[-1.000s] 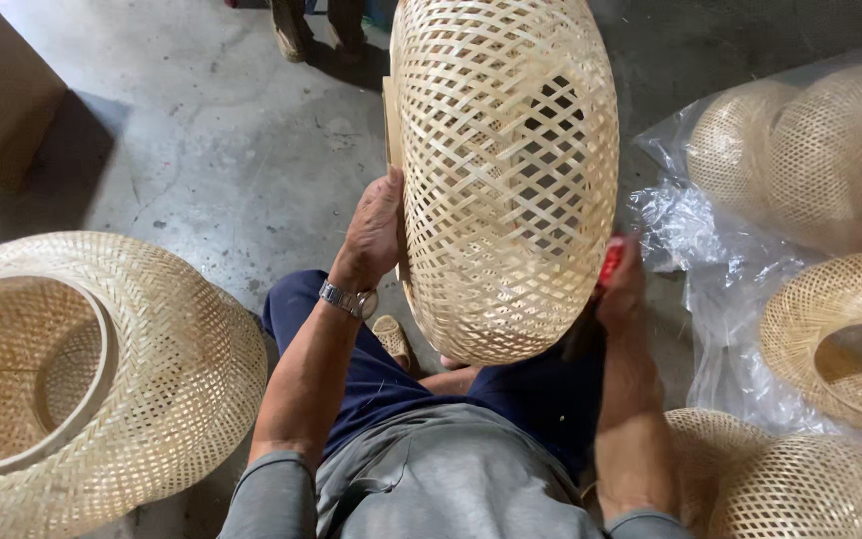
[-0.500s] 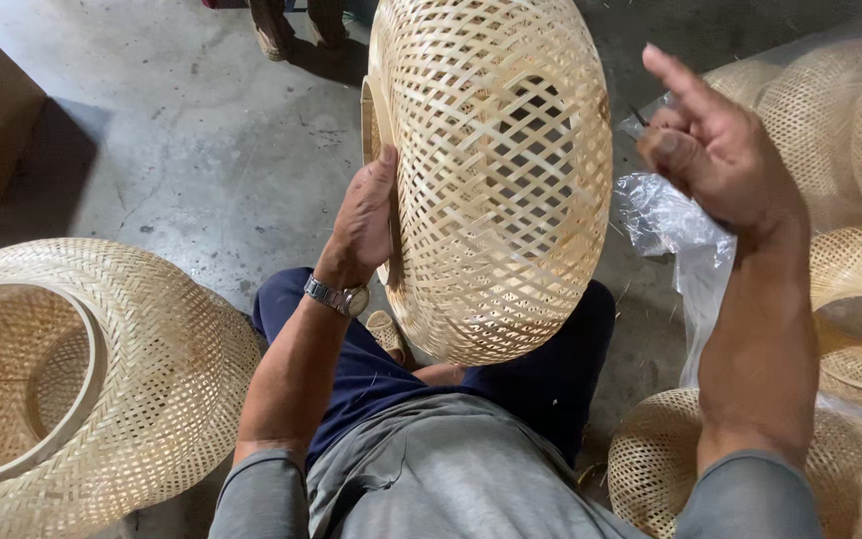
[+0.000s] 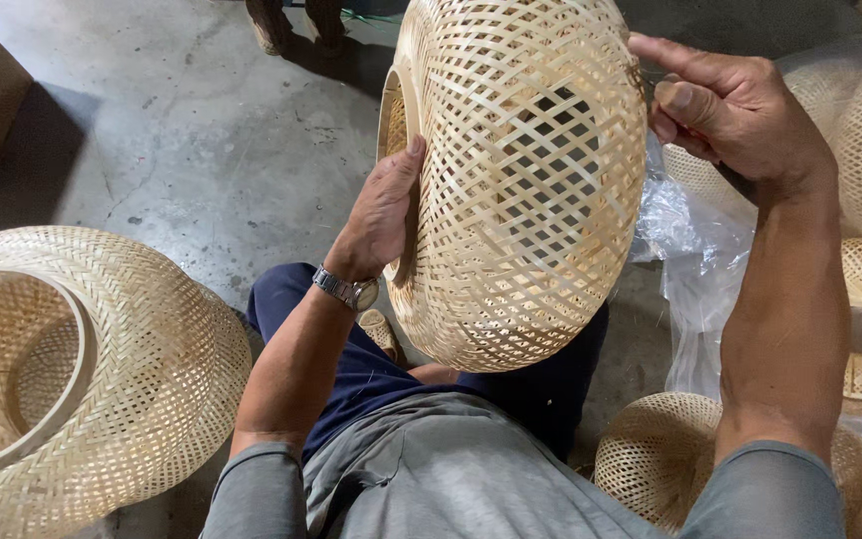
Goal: The person is sitting on the floor weaving a large, round bamboo basket. They use a small red-handled tool to tuck and secure the bamboo strips along the rim of the basket. Several other finished baskets are visible nearby.
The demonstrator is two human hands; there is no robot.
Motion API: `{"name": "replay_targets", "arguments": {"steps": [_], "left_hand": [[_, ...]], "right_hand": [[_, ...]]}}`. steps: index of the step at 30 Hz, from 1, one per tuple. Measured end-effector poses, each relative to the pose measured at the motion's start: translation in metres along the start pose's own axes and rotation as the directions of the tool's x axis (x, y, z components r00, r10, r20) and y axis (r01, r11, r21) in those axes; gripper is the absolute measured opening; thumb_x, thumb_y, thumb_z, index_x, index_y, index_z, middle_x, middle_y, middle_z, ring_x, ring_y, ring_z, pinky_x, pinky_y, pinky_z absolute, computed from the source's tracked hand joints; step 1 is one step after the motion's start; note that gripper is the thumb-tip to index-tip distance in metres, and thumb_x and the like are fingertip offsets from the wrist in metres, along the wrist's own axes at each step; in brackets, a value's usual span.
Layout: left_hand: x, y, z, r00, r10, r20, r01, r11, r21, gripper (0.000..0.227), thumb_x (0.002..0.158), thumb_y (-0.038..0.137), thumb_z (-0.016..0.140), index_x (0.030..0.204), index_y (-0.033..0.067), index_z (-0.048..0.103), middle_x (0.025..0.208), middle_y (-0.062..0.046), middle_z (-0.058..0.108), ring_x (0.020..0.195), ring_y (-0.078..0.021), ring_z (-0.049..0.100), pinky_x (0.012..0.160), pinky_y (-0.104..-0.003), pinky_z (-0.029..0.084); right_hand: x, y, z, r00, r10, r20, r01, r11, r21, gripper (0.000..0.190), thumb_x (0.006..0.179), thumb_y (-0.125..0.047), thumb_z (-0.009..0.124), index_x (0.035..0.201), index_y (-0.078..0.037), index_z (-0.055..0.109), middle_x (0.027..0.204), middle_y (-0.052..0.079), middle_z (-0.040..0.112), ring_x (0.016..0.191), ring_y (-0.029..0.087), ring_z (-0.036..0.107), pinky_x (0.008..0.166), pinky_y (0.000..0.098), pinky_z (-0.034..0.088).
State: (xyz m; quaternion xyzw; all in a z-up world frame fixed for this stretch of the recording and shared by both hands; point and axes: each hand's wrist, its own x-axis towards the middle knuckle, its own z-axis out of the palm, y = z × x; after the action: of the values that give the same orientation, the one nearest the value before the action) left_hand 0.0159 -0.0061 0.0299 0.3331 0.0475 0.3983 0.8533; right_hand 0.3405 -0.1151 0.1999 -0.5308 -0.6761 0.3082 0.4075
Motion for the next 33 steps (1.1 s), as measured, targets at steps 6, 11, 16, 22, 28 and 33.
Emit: {"name": "replay_targets", "arguments": {"steps": [6, 11, 16, 22, 28, 33], "left_hand": [[-0.001, -0.001, 0.0, 1.0, 0.0, 0.007, 0.0, 1.0, -0.01, 0.047, 0.106, 0.038, 0.058, 0.127, -0.0042, 0.063, 0.119, -0.014, 0.073, 0.1, -0.015, 0.072, 0.089, -0.031, 0.062], [-0.002, -0.003, -0.013, 0.999, 0.031, 0.013, -0.032, 0.999, 0.042, 0.05, 0.106, 0.041, 0.058, 0.124, -0.0051, 0.063, 0.116, -0.017, 0.073, 0.097, -0.0159, 0.073, 0.084, -0.031, 0.063], [-0.006, -0.005, -0.035, 0.999, 0.036, -0.007, -0.037, 0.999, -0.037, 0.053, 0.107, 0.042, 0.057, 0.126, -0.0062, 0.063, 0.119, -0.017, 0.072, 0.099, -0.0176, 0.073, 0.087, -0.032, 0.062], [-0.019, 0.009, -0.04, 0.997, 0.078, -0.02, -0.08, 0.985, -0.151, 0.055, 0.103, 0.045, 0.058, 0.132, -0.0017, 0.06, 0.123, -0.017, 0.072, 0.107, -0.0221, 0.073, 0.093, -0.04, 0.063], [-0.03, 0.011, -0.052, 0.985, 0.116, -0.127, -0.142, 0.966, -0.218, 0.051, 0.105, 0.04, 0.056, 0.136, 0.0005, 0.058, 0.127, -0.018, 0.07, 0.107, -0.025, 0.074, 0.09, -0.043, 0.063], [-0.043, 0.008, -0.059, 0.994, 0.109, -0.03, -0.113, 0.938, -0.328, 0.052, 0.105, 0.035, 0.06, 0.143, -0.0008, 0.055, 0.129, -0.02, 0.068, 0.105, -0.0264, 0.074, 0.089, -0.044, 0.064]], "right_hand": [[0.002, 0.01, 0.002, 0.997, -0.065, -0.034, 0.065, 0.998, -0.007, 0.043, 0.108, -0.029, 0.064, 0.142, -0.002, 0.065, 0.077, 0.005, 0.066, 0.054, 0.004, 0.049, 0.051, 0.0193, 0.039], [0.007, 0.031, 0.004, 0.971, -0.153, -0.185, 0.118, 0.976, -0.186, 0.038, 0.118, -0.03, 0.063, 0.143, -0.002, 0.066, 0.077, 0.002, 0.064, 0.06, 0.003, 0.051, 0.06, 0.0186, 0.043], [0.012, 0.088, 0.004, 0.823, 0.284, -0.492, -0.391, 0.911, -0.128, 0.047, 0.108, -0.052, 0.055, 0.128, -0.012, 0.067, 0.069, -0.007, 0.056, 0.054, 0.001, 0.047, 0.046, 0.0165, 0.039], [-0.018, 0.235, 0.056, 0.703, 0.654, -0.278, -0.523, 0.741, 0.421, 0.022, 0.095, -0.03, 0.07, 0.108, -0.014, 0.062, 0.07, -0.005, 0.058, 0.044, 0.002, 0.042, 0.033, 0.02, 0.027], [-0.036, 0.288, 0.127, 0.788, 0.583, -0.199, -0.357, 0.695, 0.624, 0.036, 0.1, -0.044, 0.062, 0.112, -0.011, 0.064, 0.074, -0.002, 0.057, 0.047, 0.004, 0.042, 0.035, 0.0209, 0.028], [-0.006, 0.286, 0.17, 0.834, 0.519, -0.189, -0.343, 0.755, 0.558, 0.047, 0.102, -0.054, 0.054, 0.113, -0.009, 0.064, 0.073, -0.002, 0.055, 0.048, 0.005, 0.041, 0.036, 0.0213, 0.029]]}}
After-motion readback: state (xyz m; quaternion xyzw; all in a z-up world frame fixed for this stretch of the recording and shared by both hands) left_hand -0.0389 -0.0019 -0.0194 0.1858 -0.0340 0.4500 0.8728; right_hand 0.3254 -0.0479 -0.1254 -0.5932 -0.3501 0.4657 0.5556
